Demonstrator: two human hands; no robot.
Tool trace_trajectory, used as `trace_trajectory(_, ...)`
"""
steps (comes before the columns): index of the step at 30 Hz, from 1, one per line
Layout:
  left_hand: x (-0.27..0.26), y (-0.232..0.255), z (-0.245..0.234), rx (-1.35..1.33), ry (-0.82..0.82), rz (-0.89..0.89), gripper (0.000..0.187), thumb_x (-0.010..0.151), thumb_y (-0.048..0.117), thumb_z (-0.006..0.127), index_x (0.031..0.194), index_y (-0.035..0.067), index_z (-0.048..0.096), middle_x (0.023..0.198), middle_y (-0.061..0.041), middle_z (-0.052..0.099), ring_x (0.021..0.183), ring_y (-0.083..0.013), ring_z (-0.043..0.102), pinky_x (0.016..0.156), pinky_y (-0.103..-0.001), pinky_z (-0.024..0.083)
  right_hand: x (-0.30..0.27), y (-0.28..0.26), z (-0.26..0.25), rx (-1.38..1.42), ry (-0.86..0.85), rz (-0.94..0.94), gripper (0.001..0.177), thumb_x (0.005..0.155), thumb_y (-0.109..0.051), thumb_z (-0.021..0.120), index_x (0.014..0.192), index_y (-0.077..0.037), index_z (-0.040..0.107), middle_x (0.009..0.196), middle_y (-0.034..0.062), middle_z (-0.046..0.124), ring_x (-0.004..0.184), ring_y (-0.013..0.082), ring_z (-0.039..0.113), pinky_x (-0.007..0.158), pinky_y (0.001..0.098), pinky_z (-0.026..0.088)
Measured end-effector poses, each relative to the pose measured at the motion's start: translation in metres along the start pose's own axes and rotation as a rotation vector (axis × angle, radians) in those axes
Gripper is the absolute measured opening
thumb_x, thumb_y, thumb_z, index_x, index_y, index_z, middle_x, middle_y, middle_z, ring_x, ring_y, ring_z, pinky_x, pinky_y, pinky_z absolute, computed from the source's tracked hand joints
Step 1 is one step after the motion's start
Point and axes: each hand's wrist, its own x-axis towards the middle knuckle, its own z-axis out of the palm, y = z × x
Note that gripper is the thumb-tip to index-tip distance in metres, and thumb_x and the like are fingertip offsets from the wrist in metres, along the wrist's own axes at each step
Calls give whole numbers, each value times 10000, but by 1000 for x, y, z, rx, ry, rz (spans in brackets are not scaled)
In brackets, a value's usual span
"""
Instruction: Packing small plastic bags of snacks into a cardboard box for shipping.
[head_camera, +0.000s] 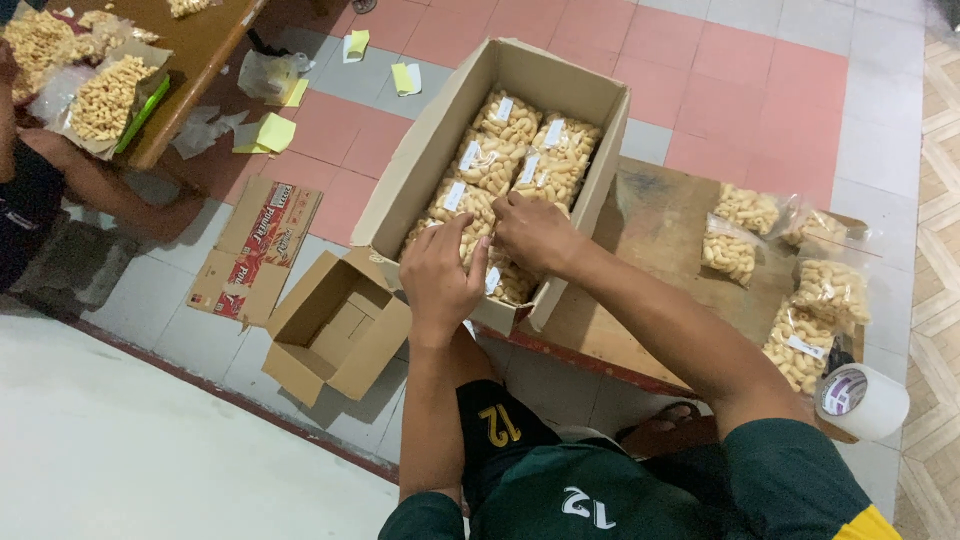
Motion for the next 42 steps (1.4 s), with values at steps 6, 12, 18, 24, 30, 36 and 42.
trace_trajectory(6, 1, 3, -3, -3, 26, 20, 353, 979, 383, 543, 1161, 105, 664, 956, -85, 726, 923, -289, 692, 750, -412, 509, -2, -3, 2, 26, 35, 89, 114, 788, -190, 656, 780, -110, 738, 937, 86, 589, 889, 265, 598, 540, 386, 586)
trace_trajectory(12, 0, 3, -1, 15, 31, 24, 331, 983, 361, 547, 1161, 107, 660, 951, -89, 727, 920, -288, 695, 741, -411, 508, -2, -1, -11, 115, 471, 53, 125, 812, -244, 718, 857, -132, 752, 940, 72, 603, 841, 287, 638, 625, 399, 529)
trace_trajectory(18, -3, -1, 2, 24, 14, 35, 329, 981, 366, 551, 1169, 116, 652, 974, -96, 730, 932, -310, 688, 754, -429, 496, -23, -8, -53, 686, 850, 6, 65, 940, -76, 664, 939, -100, 725, 905, 43, 645, 837, 254, 651, 702, 339, 553)
trace_trajectory(24, -1, 7, -3, 28, -20, -1, 342, 1008, 353, 527, 1162, 77, 659, 965, -130, 725, 911, -341, 691, 739, -446, 494, -41, -5, -48, 790, 739, 138, 62, 941, -59, 647, 935, -45, 707, 862, 111, 647, 800, 270, 680, 611, 320, 595)
trace_trajectory(30, 0, 7, -1, 100, -161, -11, 428, 1012, 470, 506, 1160, 101, 665, 995, -133, 724, 936, -325, 700, 754, -439, 500, -35, 9, -37, 699, 634, 307, 171, 903, -57, 673, 1061, 6, 662, 921, 184, 615, 844, 348, 677, 645, 423, 588)
trace_trajectory(36, 19, -5, 16, 238, -643, -165, 615, 909, 484, 604, 1361, 74, 526, 1412, -221, 479, 1311, -446, 464, 942, -589, 459, -26, 13, -60, 532, 199, 379, 617, 803, -135, 810, 1344, -4, 544, 1286, 301, 471, 1179, 523, 521, 863, 559, 551)
trace_trajectory(42, 55, -35, 62, 223, -799, -343, 784, 850, 426, 719, 1494, 137, 378, 1535, -235, 255, 1314, -606, 357, 938, -688, 446, -11, 14, -40, 241, -225, 392, 870, 691, -310, 874, 1450, -177, 472, 1403, 308, 417, 1013, 514, 642, 812, 621, 545)
